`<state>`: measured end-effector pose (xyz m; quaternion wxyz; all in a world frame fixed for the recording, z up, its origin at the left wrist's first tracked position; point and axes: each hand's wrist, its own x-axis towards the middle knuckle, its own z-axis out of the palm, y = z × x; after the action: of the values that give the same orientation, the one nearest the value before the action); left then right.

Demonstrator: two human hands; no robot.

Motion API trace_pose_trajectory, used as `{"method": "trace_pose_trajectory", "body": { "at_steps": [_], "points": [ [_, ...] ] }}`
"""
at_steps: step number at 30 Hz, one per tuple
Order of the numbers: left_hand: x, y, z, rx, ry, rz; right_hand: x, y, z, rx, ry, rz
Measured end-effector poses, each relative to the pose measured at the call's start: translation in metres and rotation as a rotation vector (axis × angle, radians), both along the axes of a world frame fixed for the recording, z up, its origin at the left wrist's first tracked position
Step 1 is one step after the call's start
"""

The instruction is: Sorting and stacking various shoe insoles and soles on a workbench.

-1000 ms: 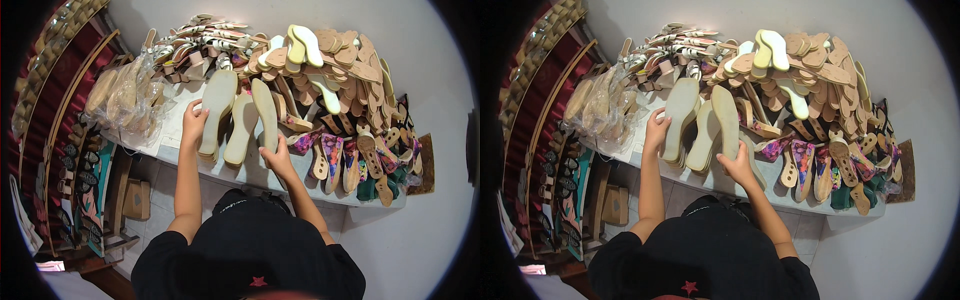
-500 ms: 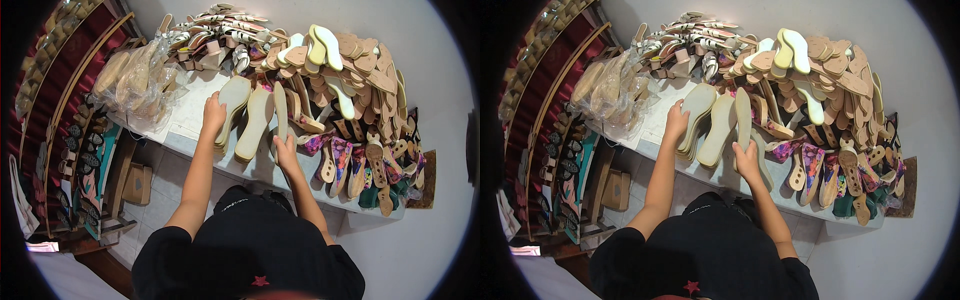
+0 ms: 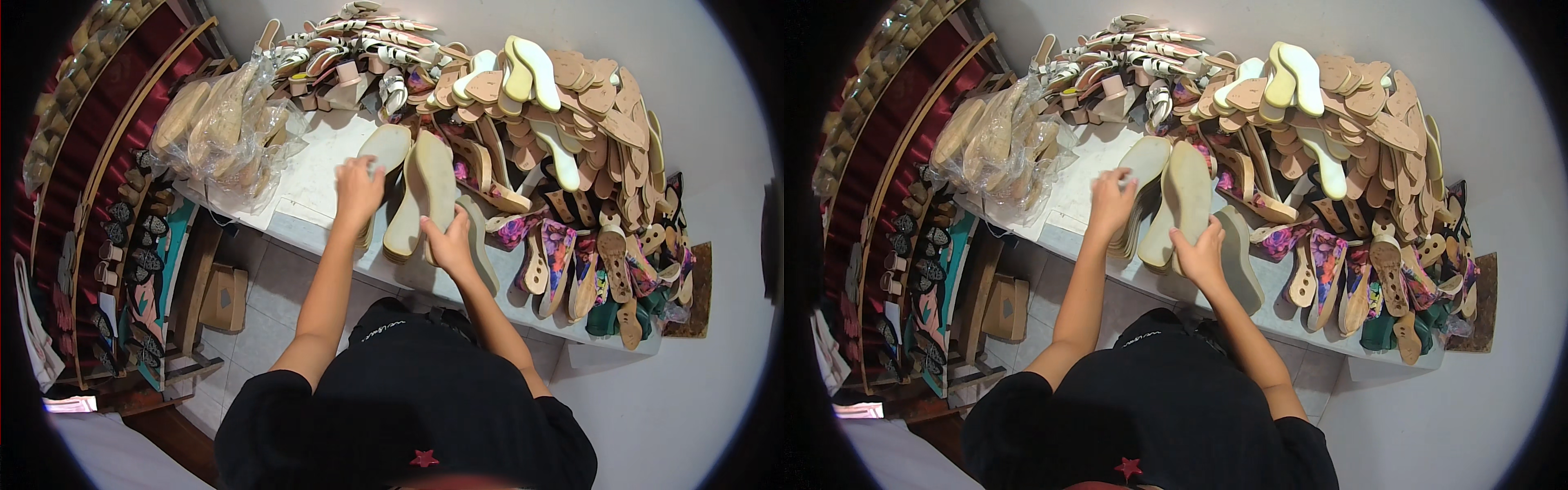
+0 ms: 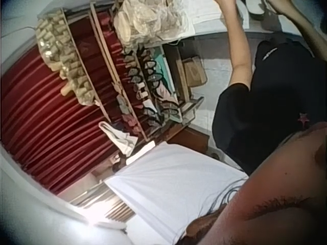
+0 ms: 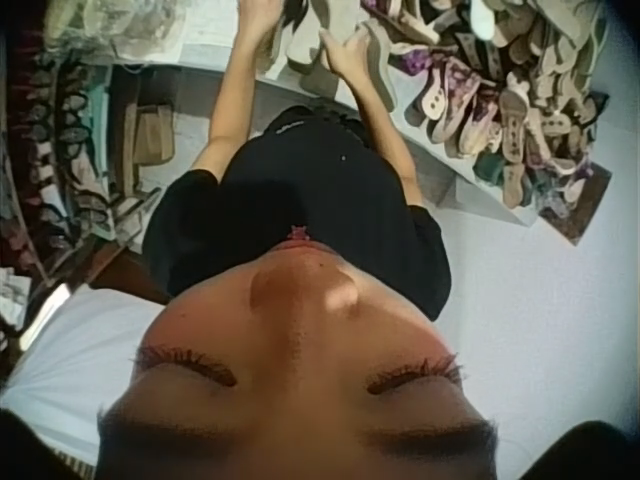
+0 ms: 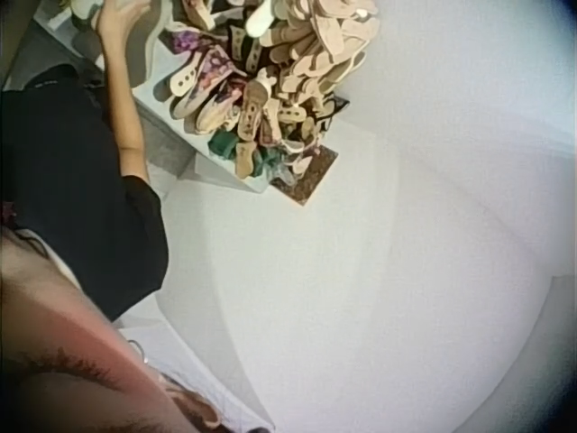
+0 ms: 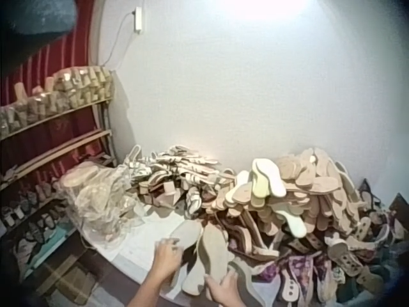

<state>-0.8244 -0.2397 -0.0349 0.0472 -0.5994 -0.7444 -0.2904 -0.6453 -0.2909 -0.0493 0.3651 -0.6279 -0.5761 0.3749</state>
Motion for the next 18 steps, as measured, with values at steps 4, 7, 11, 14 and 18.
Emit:
{"method": "trace_pose_trajectory", "body": {
  "at_steps": [4,7,11,14,18],
  "points": [
    [0.023,-0.009,0.009,-0.345,-1.074,-0.607,-0.016,-0.007,0.008,0.125,-0.036,0.02],
    [0.021,-0.005,0.012,-0.388,-1.214,-0.573,-0.014,-0.004,0.011,0.162,-0.087,0.168],
    [0.016,0.004,0.008,-0.367,-1.29,-0.578,0.008,0.038,0.008,0.196,0.212,0.147],
    [0.015,0.008,0.001,-0.371,-1.286,-0.544,0.015,0.061,0.016,-0.007,0.319,0.187],
    [0.018,0.014,-0.008,-0.336,-1.023,-0.493,0.014,0.08,0.006,0.033,0.238,0.187]
  ]
}}
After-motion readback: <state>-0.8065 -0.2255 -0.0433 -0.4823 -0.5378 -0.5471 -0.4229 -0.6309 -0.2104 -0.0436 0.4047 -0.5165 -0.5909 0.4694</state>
